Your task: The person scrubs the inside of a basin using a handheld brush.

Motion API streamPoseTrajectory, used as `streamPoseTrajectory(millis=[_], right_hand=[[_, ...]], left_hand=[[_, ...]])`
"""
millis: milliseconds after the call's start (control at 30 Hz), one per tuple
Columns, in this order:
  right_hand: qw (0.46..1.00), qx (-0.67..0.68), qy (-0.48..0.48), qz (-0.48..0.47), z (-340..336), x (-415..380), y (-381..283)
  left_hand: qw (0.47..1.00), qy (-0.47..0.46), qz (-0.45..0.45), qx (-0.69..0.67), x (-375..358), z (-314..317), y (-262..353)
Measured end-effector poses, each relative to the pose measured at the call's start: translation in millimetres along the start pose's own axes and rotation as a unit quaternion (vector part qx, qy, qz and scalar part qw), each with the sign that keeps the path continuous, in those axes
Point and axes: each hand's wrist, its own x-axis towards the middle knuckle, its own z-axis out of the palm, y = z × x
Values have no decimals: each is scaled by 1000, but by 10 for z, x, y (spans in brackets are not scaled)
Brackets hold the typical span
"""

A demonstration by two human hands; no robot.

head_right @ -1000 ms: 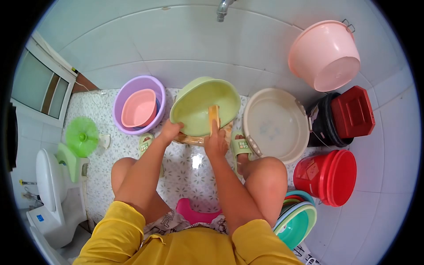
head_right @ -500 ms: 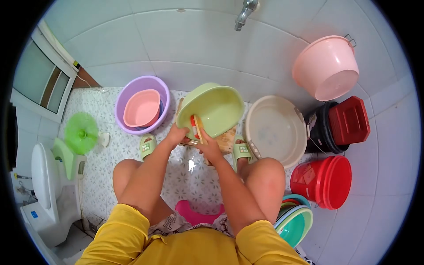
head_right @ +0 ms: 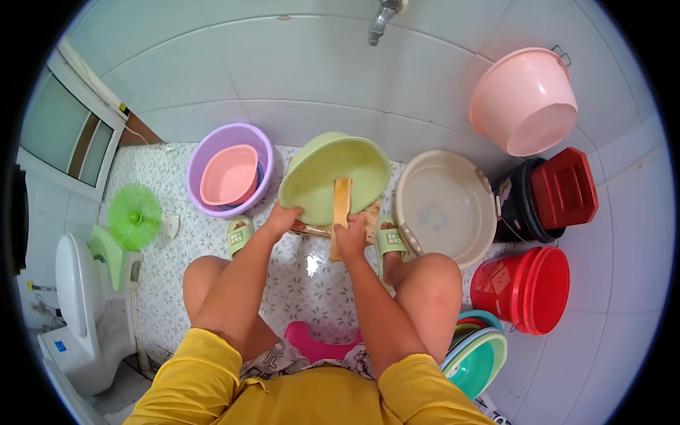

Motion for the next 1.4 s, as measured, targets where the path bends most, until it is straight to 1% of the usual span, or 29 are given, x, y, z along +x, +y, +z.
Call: streamPoseTrajectory(millis=[33, 67, 100, 133, 167, 200, 267, 300, 367, 467, 500, 567, 600, 667, 700, 767, 800, 867, 900, 967, 1000, 1067, 1200, 1267, 1333, 1367, 1400], right_hand=[[987, 97, -81, 99, -16, 47, -8], [948, 192, -161, 196, -24, 73, -12], [947, 193, -161, 198, -24, 62, -28], [922, 272, -157, 226, -18, 43, -45], [890, 348, -151, 252, -17, 33, -66], [889, 350, -149, 254, -19, 31, -74], [864, 359, -183, 302, -19, 30, -91], [863, 360, -182, 304, -19, 21, -97], [866, 316, -249, 298, -12, 0, -113], [864, 302, -269, 300, -77, -54, -279], [864, 303, -269, 301, -45, -32, -233], [855, 343, -258, 292, 36, 29, -134], [854, 343, -258, 293, 21, 41, -178], [920, 258, -169, 244, -13, 51, -263], [919, 258, -169, 244, -34, 38, -298], [959, 145, -111, 216, -68, 15, -352], [959, 146, -111, 216, -35, 25, -276], [988, -12, -102, 112, 63, 43, -49], [988, -12, -102, 113, 44, 8, -105], [993, -102, -43, 34, 14, -74, -221], [993, -102, -43, 34, -5, -106, -283], [989, -146, -24, -30, -36, -146, -376], [982, -181, -48, -38, -81, -126, -384], [962, -215, -169, -9, -109, -100, -362], [962, -218, -166, -7, -82, -91, -342], [961, -222, -164, -5, -62, -90, -328], [961, -221, -165, -4, -35, -87, -312]], left_hand=[[1000, -1, 0, 1, 5, -1, -3], [1000, -4, -6, 5, 7, -6, -10], [1000, -7, -13, 9, -13, -9, 4], [1000, -8, -14, 11, -33, -17, 21], [999, -14, -43, 9, -50, -28, 48], [997, -20, -71, 8, -67, -31, 72], [996, -25, -88, -1, -50, -54, 37], [994, -28, -104, -13, -60, -56, 38], [994, -28, -107, -10, -84, -63, 42], [994, -30, -109, -1, -107, -79, 48], [994, -32, -108, 4, -109, -86, 41], [993, -41, -111, 13, -102, -106, 26], [992, -49, -112, 20, -101, -113, 23], [992, -48, -111, 24, -105, -119, 17], [993, -49, -109, 27, -105, -119, 15], [992, -47, -111, 33, -95, -123, 1], [992, -46, -111, 38, -88, -122, -1], [992, -52, -109, 43, -90, -110, 14], [991, -58, -107, 48, -97, -105, 21], [991, -58, -107, 53, -110, -89, 31], [991, -57, -107, 58, -114, -82, 32], [991, -58, -108, 60, -112, -77, 24], [991, -54, -102, 61, -128, -65, 23], [993, -52, -87, 55, -118, -67, -2], [995, -49, -72, 50, -34, -102, -104], [995, 18, 33, 87, 59, -145, -218], [979, 85, 136, 123, 27, -137, -155]])
